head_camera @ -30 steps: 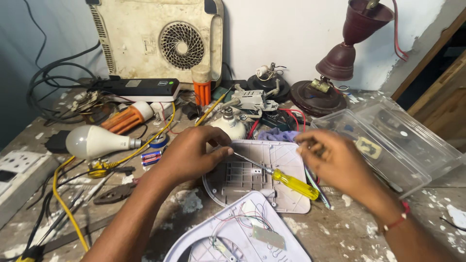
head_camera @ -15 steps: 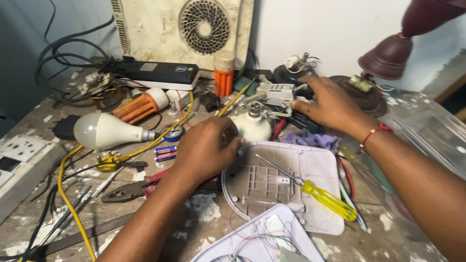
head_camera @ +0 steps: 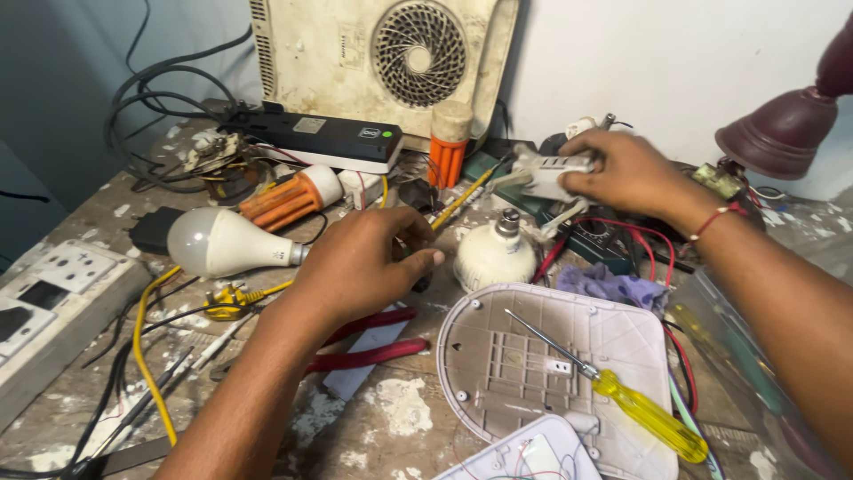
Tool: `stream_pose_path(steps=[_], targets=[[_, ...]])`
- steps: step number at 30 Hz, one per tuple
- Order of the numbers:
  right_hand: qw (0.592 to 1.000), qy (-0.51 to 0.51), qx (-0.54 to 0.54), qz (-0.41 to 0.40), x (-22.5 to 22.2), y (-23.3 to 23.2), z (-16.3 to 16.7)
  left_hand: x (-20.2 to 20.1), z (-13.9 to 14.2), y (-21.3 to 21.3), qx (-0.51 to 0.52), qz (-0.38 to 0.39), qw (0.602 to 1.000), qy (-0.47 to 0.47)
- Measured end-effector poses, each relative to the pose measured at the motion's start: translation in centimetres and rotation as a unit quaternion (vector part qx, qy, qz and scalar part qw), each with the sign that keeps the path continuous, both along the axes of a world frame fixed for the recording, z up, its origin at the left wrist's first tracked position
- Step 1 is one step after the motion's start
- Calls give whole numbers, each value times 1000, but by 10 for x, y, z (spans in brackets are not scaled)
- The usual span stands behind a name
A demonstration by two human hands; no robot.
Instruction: The person opens the cover of a white LED light fixture on a cluttered workbench, unscrews its internal components with a yellow screwdriver, and detaches the wiring. They remove a small green circuit board from the housing, then pick up a multimeter with red and black probes and adjust its dial to test the board.
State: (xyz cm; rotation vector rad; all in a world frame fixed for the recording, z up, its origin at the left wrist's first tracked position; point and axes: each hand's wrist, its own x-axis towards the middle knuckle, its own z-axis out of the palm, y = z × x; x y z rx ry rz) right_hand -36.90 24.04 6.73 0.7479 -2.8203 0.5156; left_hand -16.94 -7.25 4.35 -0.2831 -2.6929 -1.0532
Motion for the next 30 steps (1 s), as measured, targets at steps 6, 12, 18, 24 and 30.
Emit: stream_pose_path(steps=[6, 12, 18, 24, 30], targets=[[992, 113, -40, 31, 11, -6, 40, 9, 22, -36, 47, 45, 998, -1], [892, 421, 89, 137, 44, -52, 63, 20, 36, -67, 51, 148, 987, 22], [858, 436, 114, 248, 69, -123, 60, 24, 36, -83, 2, 199, 979, -37], [851, 389, 117, 332, 67, -177, 48, 23, 29, -97, -41, 255, 963, -79], [883, 268, 73, 379, 60, -219, 28, 19, 19, -99, -32, 241, 968, -53]])
